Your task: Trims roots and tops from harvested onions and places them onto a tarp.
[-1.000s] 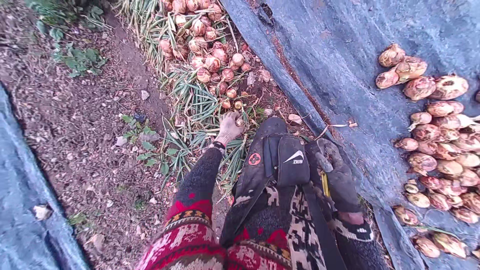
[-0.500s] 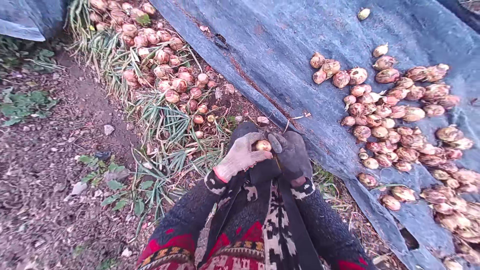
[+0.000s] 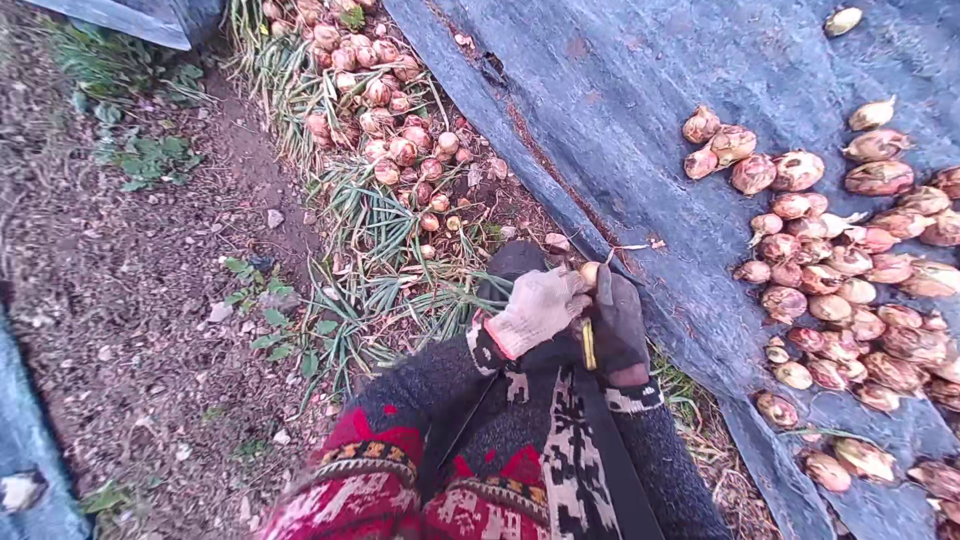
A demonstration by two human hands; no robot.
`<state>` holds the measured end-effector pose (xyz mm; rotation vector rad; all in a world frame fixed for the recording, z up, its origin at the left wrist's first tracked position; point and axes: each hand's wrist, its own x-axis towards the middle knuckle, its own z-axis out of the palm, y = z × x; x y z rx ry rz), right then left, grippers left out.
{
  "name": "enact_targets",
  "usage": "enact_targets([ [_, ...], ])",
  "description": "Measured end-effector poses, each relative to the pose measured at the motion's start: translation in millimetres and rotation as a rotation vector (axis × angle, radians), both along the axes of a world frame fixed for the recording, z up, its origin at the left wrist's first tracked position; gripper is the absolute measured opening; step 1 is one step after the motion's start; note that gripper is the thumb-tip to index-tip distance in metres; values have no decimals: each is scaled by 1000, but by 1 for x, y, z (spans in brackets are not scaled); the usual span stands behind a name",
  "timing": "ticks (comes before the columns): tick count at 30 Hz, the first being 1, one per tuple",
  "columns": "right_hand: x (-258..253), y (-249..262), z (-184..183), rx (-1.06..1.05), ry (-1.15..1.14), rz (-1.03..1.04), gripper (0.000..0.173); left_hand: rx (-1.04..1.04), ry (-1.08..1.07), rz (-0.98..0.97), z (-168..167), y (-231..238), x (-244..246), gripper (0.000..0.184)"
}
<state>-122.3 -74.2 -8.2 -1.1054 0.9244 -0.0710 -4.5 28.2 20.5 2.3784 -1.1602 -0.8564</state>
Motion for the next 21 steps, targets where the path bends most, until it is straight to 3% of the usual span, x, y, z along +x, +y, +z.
enact_targets([
  [2, -9, -6, -25, 193, -29, -73, 52, 11, -5, -100, -2, -4, -15, 30],
  [4, -23, -12, -45, 584, -159, -130, 64, -10, 44, -111, -10, -10, -14, 28],
  [6, -39, -20, -43, 883, -353, -197, 69, -50, 38, -83, -23, -20, -4, 26],
  [7, -46, -27, -33, 894, -470, -249, 64, -51, -19, -35, -30, -23, 7, 26],
  [8, -56, -39, -21, 791, -609, -326, 58, -17, -114, 42, -39, -23, 26, 26],
  [9, -66, -58, -3, 560, -686, -420, 55, 57, -192, 142, -54, -15, 52, 26],
  [11, -84, -95, 27, 43, -629, -590, 61, 294, -211, 288, -91, 18, 107, 26],
  [12, -93, -108, 31, -102, -567, -630, 61, 372, -192, 325, -114, 42, 131, 31],
  [16, -99, -114, 16, -88, -363, -413, 66, 507, -102, 520, -196, 150, 194, 36],
  [21, -55, -56, 2, -110, 88, -267, 43, 800, -48, 561, -241, 238, 210, 51],
])
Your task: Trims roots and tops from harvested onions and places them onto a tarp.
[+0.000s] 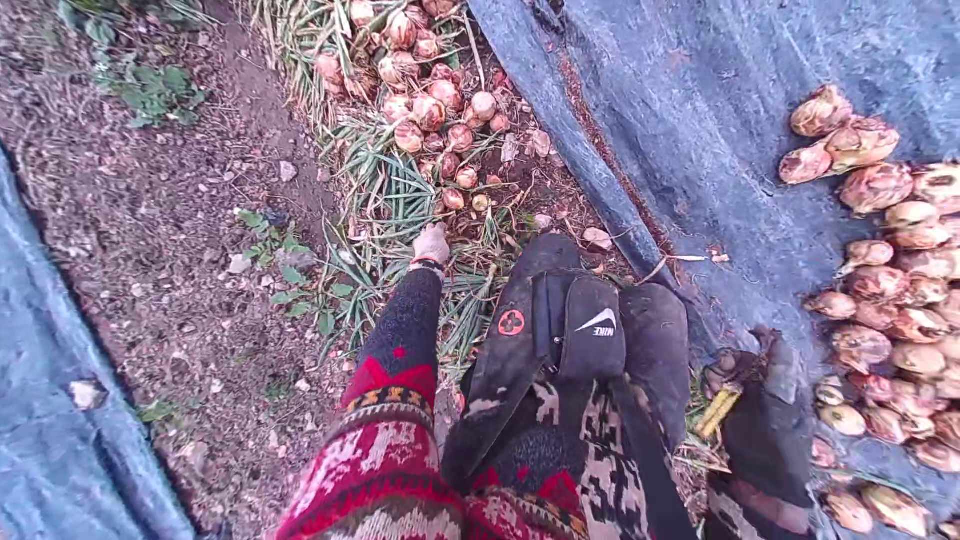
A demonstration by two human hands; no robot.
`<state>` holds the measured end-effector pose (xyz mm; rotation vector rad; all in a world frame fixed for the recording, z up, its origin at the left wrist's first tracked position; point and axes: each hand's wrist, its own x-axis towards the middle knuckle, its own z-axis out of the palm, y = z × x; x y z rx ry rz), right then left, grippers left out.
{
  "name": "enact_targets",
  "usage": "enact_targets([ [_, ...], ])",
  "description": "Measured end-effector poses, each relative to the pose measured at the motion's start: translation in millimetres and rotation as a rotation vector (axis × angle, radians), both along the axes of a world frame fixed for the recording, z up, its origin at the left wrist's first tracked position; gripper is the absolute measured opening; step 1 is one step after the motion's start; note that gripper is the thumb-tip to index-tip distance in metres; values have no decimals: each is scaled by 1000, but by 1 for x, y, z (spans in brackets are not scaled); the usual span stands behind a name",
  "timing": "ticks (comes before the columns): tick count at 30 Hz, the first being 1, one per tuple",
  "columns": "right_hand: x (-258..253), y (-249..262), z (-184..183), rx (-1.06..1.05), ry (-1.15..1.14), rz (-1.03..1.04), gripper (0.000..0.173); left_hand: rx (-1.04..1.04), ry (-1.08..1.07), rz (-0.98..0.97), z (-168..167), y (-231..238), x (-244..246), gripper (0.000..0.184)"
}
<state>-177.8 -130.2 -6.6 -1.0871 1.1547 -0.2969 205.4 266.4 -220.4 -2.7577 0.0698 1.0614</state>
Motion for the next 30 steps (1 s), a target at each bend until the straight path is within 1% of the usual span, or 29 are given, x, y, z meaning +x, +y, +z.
enact_targets([
  [1, 7, 8, -5, 4, 49, 34, 38, -3, -12, 2, -3, 5, -3, 52],
  [2, 12, 16, -9, -13, 92, 89, 38, -23, -22, -2, -2, 7, -6, 52],
  [4, 22, 28, -13, -87, 176, 228, 50, -100, -46, -45, 9, 3, -16, 56],
  [5, 28, 33, -15, -132, 173, 283, 52, -178, -71, -70, 19, -6, -23, 59],
  [7, 39, 41, -23, -247, 123, 391, 50, -426, -95, -74, 53, -33, -43, 64],
  [8, 42, 43, -28, -322, 112, 472, 49, -587, -74, -35, 74, -49, -55, 66],
  [10, 51, 46, -37, -513, 150, 622, 50, -942, 41, 117, 121, -84, -80, 68],
  [11, 58, 50, -35, -576, 153, 651, 51, -1074, 119, 161, 144, -102, -91, 69],
  [12, 65, 55, -25, -620, 148, 661, 53, -1165, 193, 164, 167, -120, -102, 69],
  [13, 71, 57, -12, -637, 134, 658, 55, -1217, 270, 143, 190, -137, -112, 67],
  [14, 75, 60, 0, -612, 93, 639, 54, -1247, 353, 106, 209, -153, -122, 61],
  [16, 72, 67, 18, -522, -80, 527, 43, -1243, 545, 26, 238, -177, -143, 51],
  [18, 65, 73, 31, -475, -199, 401, 35, -1186, 679, -37, 252, -192, -161, 44],
  [20, 58, 74, 30, -436, -252, 323, 33, -1175, 714, -18, 257, -198, -173, 42],
  [22, 50, 73, 21, -324, -299, 276, 37, -1184, 664, -45, 256, -199, -178, 41],
  [23, 47, 72, 21, -268, -286, 274, 38, -1182, 595, -107, 254, -198, -180, 41],
  [24, 44, 71, 21, -194, -254, 273, 36, -1178, 501, -205, 250, -197, -181, 43],
  [25, 44, 72, 17, -52, -250, 265, 34, -1163, 393, -321, 246, -195, -181, 47],
  [26, 44, 74, 13, 90, -248, 266, 35, -1140, 303, -444, 242, -194, -181, 51],
  [27, 44, 75, 11, 177, -241, 258, 40, -1107, 236, -533, 237, -192, -180, 55],
  [28, 42, 77, 12, 201, -243, 231, 42, -1080, 190, -551, 232, -191, -181, 57],
  [29, 38, 79, 16, 169, -265, 190, 39, -1048, 146, -501, 227, -189, -180, 57],
  [30, 33, 81, 21, 111, -303, 124, 36, -993, 83, -396, 218, -187, -174, 55],
])
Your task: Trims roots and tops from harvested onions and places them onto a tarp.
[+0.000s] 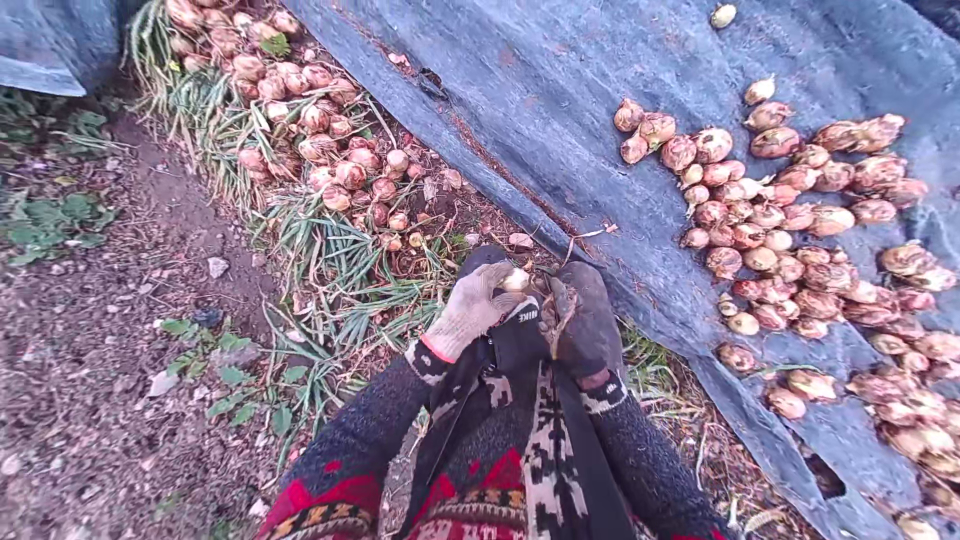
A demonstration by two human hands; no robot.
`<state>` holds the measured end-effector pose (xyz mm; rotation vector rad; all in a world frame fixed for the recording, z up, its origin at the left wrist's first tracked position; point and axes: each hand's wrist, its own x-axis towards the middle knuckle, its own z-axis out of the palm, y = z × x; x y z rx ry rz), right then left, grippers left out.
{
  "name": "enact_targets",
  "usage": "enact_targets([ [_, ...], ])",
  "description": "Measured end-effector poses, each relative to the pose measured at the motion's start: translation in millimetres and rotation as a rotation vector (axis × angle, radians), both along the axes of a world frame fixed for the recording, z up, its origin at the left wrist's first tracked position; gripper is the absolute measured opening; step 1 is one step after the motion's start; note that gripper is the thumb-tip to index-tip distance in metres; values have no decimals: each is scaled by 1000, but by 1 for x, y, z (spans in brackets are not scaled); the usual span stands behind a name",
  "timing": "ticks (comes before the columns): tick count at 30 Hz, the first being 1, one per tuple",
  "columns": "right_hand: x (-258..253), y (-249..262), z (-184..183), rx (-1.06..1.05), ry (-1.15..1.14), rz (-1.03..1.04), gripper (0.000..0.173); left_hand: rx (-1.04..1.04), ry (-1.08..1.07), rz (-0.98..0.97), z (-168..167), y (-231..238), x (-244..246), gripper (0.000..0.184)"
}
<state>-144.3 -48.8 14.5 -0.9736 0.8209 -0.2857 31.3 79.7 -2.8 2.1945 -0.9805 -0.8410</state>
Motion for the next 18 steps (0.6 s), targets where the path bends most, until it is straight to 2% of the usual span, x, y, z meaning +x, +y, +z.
enact_targets([
  [2, -19, -2, 7, -159, -70, -43, 33, 97, 72, 376, -30, 12, 23, 52],
  [4, -21, -13, -2, -371, -25, -45, 32, 46, 294, 657, -42, 20, 54, 53],
  [6, -20, -24, -24, -666, 226, 98, 41, -114, 515, 688, -32, 10, 52, 47],
  [7, -16, -29, -27, -755, 305, 218, 47, -130, 505, 620, -22, -2, 42, 41],
  [8, -7, -30, -24, -778, 334, 286, 47, -109, 407, 510, -12, -16, 30, 36],
  [9, 3, -31, -19, -668, 307, 310, 45, -70, 264, 378, -3, -29, 16, 33],
  [11, 15, -29, -17, -257, 229, 248, 51, 20, -43, 57, 13, -48, -18, 30],
  [13, 12, -31, -36, 68, 194, 129, 53, 32, -183, -158, 21, -57, -46, 29],
  [16, -13, -41, -67, 600, -30, 48, 60, -80, -111, -179, 13, -63, -57, 26],
  [18, -23, -49, -57, 829, -246, 26, 71, -158, -53, -95, 1, -73, -42, 24],
])
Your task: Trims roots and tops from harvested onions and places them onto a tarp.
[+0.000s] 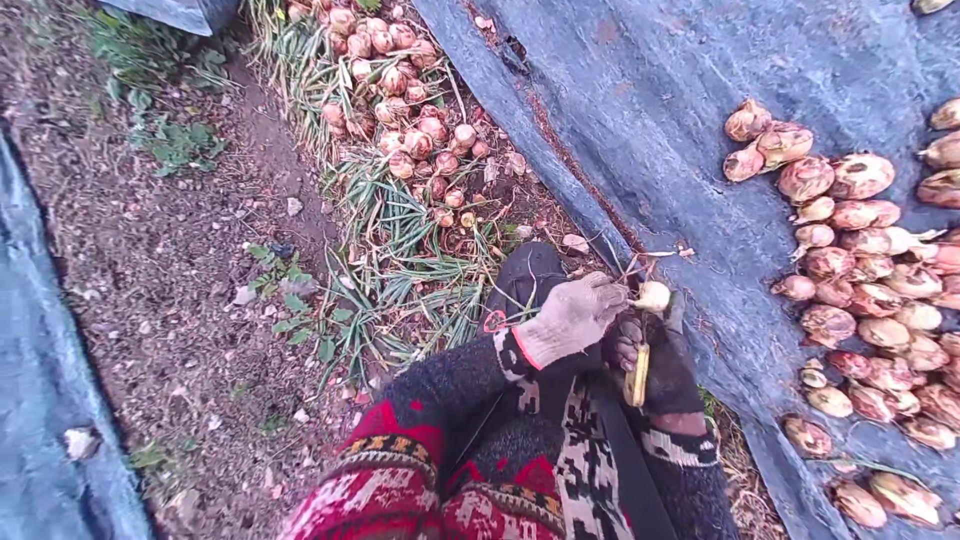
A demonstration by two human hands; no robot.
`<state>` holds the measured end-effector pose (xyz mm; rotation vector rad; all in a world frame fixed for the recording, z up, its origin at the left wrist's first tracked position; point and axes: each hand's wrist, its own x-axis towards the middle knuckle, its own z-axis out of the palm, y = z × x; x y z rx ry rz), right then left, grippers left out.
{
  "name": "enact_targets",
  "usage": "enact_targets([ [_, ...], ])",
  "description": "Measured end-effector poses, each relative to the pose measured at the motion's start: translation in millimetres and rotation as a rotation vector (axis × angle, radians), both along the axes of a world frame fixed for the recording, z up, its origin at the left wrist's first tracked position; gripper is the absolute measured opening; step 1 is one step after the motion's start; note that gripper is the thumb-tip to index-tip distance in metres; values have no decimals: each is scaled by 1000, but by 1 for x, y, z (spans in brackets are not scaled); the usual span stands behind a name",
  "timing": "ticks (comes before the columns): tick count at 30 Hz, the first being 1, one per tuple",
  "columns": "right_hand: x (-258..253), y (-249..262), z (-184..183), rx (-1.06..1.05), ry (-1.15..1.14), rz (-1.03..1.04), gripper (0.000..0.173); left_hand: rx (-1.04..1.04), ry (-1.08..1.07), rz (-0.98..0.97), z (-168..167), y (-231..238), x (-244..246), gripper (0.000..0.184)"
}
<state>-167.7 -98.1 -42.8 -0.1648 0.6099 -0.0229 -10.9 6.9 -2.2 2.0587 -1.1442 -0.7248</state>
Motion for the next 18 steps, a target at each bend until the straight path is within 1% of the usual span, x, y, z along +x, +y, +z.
enact_targets([
  [1, -6, -7, 11, 1, -74, -62, 66, -21, -35, 70, -8, -5, 13, 24],
  [2, -13, -17, 25, -80, -124, -166, 54, 3, -128, 162, -18, -7, 32, 23],
  [3, -21, -33, 40, -197, -167, -294, 46, 110, -215, 258, -31, -3, 59, 23],
  [4, -31, -51, 53, -352, -145, -399, 45, 304, -262, 332, -46, 6, 88, 22],
  [5, -42, -70, 59, -488, -112, -449, 49, 519, -278, 369, -61, 19, 117, 22],
  [6, -49, -83, 63, -607, -49, -442, 56, 692, -255, 395, -79, 35, 142, 28],
  [7, -52, -93, 63, -649, -7, -402, 60, 793, -223, 441, -100, 52, 164, 37],
  [8, -53, -98, 59, -641, 22, -343, 62, 832, -203, 508, -123, 70, 182, 39],
  [11, -39, -83, 47, -575, 209, -209, 65, 788, -64, 717, -186, 117, 222, 39],
  [13, -29, -66, 38, -545, 332, -177, 66, 838, -28, 750, -213, 131, 234, 39],
  [15, -23, -55, 30, -529, 345, -178, 63, 918, -57, 737, -223, 129, 239, 35],
  [18, -20, -48, 27, -549, 354, -181, 61, 1079, -109, 601, -206, 119, 233, 29],
])
